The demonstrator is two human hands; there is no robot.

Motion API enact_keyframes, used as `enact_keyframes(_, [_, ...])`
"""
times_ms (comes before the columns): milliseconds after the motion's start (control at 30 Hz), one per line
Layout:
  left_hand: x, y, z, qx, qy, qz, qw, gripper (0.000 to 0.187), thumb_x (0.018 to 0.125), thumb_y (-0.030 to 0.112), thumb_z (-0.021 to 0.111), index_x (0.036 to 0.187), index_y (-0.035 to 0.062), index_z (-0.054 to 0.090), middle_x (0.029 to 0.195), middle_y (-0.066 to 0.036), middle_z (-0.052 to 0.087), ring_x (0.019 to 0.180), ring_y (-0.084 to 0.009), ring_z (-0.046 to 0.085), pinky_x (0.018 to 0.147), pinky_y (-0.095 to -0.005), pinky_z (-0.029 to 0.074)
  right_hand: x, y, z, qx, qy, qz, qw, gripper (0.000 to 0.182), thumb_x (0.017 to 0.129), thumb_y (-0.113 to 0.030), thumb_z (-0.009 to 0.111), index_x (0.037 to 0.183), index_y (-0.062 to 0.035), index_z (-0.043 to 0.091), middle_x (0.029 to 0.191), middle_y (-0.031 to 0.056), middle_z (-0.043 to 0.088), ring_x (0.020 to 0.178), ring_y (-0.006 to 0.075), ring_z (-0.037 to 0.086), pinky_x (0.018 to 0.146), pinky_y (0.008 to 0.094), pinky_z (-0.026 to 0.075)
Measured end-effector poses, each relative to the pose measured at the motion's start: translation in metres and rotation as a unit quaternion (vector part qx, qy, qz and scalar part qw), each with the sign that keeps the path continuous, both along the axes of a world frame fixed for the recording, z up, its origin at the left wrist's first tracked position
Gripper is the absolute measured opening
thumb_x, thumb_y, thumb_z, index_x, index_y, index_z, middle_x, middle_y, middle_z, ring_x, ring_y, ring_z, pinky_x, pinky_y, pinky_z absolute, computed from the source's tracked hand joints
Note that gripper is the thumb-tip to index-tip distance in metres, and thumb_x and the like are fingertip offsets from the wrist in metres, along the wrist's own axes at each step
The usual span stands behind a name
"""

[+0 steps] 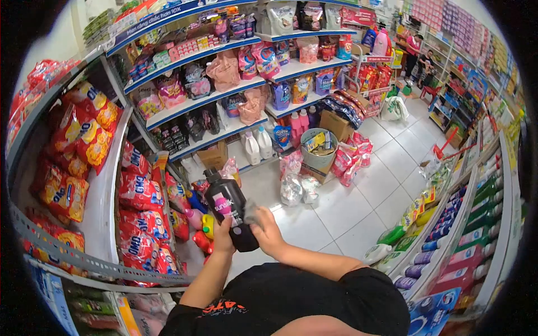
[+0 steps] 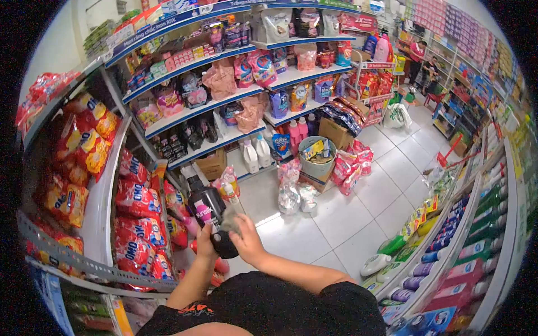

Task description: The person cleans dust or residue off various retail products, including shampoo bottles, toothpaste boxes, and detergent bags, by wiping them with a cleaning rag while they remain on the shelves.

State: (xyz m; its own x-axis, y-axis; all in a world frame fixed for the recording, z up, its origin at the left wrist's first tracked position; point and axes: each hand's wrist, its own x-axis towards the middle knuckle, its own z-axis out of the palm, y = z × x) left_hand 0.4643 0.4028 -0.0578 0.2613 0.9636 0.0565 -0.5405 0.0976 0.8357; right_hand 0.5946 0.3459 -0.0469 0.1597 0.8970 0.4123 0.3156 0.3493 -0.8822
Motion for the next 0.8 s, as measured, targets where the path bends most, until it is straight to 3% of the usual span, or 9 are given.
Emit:
enact_keyframes(67, [0.007, -0.003, -0.005, -0.077, 0.007, 0.047, 0.996, 0.039, 0.088, 0.029, 0.047, 0.118, 0.0042, 0.039, 0.105, -0.009, 0.052, 0.095, -0.0189, 0.053, 0.081, -0.0326, 0.045, 0.012, 0.001, 0.005, 0.066, -0.16, 0.045, 0.984, 0.044, 0.08, -0.019, 0.052, 0.121, -0.0053, 0.046, 0.13, 0.0237, 0.029, 0.119, 0.0369, 0.03, 0.099, 0.0403, 0.025])
enact_keyframes(200, [0.01, -0.016, -0.005, 0.008, 0.367, 0.122, 0.922, 0.049, 0.092, 0.041, 0.03, 0.11, -0.0007, 0.049, 0.105, -0.014, 0.054, 0.098, -0.0209, 0.051, 0.087, -0.0305, 0.037, 0.024, 0.029, 0.007, 0.072, -0.262, 0.052, 0.961, 0.04, 0.078, -0.019, 0.054, 0.117, -0.0121, 0.052, 0.133, 0.0255, 0.025, 0.12, 0.042, 0.028, 0.099, 0.0457, 0.023])
enact_keyframes(300, [0.003, -0.034, -0.008, -0.018, 0.339, 0.125, 0.932, 0.047, 0.093, 0.038, 0.031, 0.111, -0.0021, 0.048, 0.102, -0.017, 0.055, 0.097, -0.0223, 0.051, 0.087, -0.0301, 0.036, 0.019, 0.051, 0.014, 0.069, -0.178, 0.065, 0.979, 0.037, 0.078, -0.017, 0.054, 0.114, -0.0117, 0.055, 0.134, 0.0263, 0.024, 0.12, 0.0444, 0.027, 0.099, 0.0476, 0.023])
enact_keyframes(400, [-0.016, -0.045, -0.014, -0.058, 0.33, 0.149, 0.93, 0.048, 0.092, 0.039, 0.033, 0.11, -0.0024, 0.049, 0.103, -0.015, 0.056, 0.097, -0.0226, 0.051, 0.086, -0.0294, 0.037, -0.004, 0.048, 0.015, 0.099, -0.209, 0.112, 0.967, 0.037, 0.076, -0.016, 0.054, 0.113, -0.0115, 0.056, 0.134, 0.0256, 0.025, 0.119, 0.0455, 0.027, 0.1, 0.0487, 0.021])
enact_keyframes(467, [-0.04, -0.045, -0.048, -0.082, 0.268, 0.282, 0.918, 0.049, 0.092, 0.04, 0.034, 0.111, -0.0027, 0.049, 0.104, -0.013, 0.056, 0.097, -0.0214, 0.051, 0.087, -0.0293, 0.037, -0.021, 0.032, 0.013, 0.147, -0.251, 0.227, 0.929, 0.037, 0.074, -0.014, 0.057, 0.111, -0.0129, 0.057, 0.135, 0.0232, 0.025, 0.121, 0.0484, 0.022, 0.1, 0.0519, 0.018])
enact_keyframes(500, [-0.044, -0.06, 0.001, -0.134, 0.111, 0.292, 0.94, 0.05, 0.091, 0.042, 0.035, 0.112, -0.002, 0.049, 0.104, -0.011, 0.055, 0.097, -0.0187, 0.051, 0.087, -0.0294, 0.037, -0.029, 0.019, 0.013, 0.168, -0.253, 0.292, 0.907, 0.037, 0.073, -0.014, 0.057, 0.11, -0.0134, 0.058, 0.135, 0.0227, 0.025, 0.122, 0.049, 0.02, 0.101, 0.0528, 0.017])
enact_keyframes(600, [-0.088, -0.074, 0.007, -0.116, 0.059, 0.34, 0.931, 0.05, 0.092, 0.044, 0.033, 0.11, 0.0, 0.05, 0.104, -0.008, 0.055, 0.094, -0.0149, 0.051, 0.084, -0.0278, 0.04, -0.057, 0.002, 0.007, 0.21, -0.226, 0.383, 0.871, 0.039, 0.07, -0.015, 0.061, 0.109, -0.0162, 0.059, 0.138, 0.02, 0.022, 0.124, 0.0506, 0.013, 0.101, 0.0544, 0.015])
enact_keyframes(667, [-0.097, -0.096, 0.036, -0.004, 0.106, 0.331, 0.938, 0.048, 0.092, 0.042, 0.034, 0.108, 0.0, 0.05, 0.101, -0.008, 0.056, 0.093, -0.014, 0.051, 0.083, -0.0273, 0.04, -0.08, -0.002, 0.006, 0.22, -0.18, 0.394, 0.874, 0.042, 0.069, -0.016, 0.063, 0.111, -0.0185, 0.058, 0.139, 0.0177, 0.021, 0.124, 0.0506, 0.012, 0.1, 0.0551, 0.015])
enact_keyframes(800, [-0.117, -0.144, 0.042, -0.051, 0.404, 0.358, 0.84, 0.048, 0.086, 0.042, 0.047, 0.113, 0.0017, 0.048, 0.09, -0.012, 0.059, 0.082, -0.0168, 0.055, 0.074, -0.031, 0.043, -0.114, 0.001, 0.026, 0.234, -0.13, 0.359, 0.894, 0.042, 0.069, -0.01, 0.058, 0.111, -0.0103, 0.058, 0.138, 0.0249, 0.017, 0.129, 0.041, 0.012, 0.104, 0.0466, 0.012])
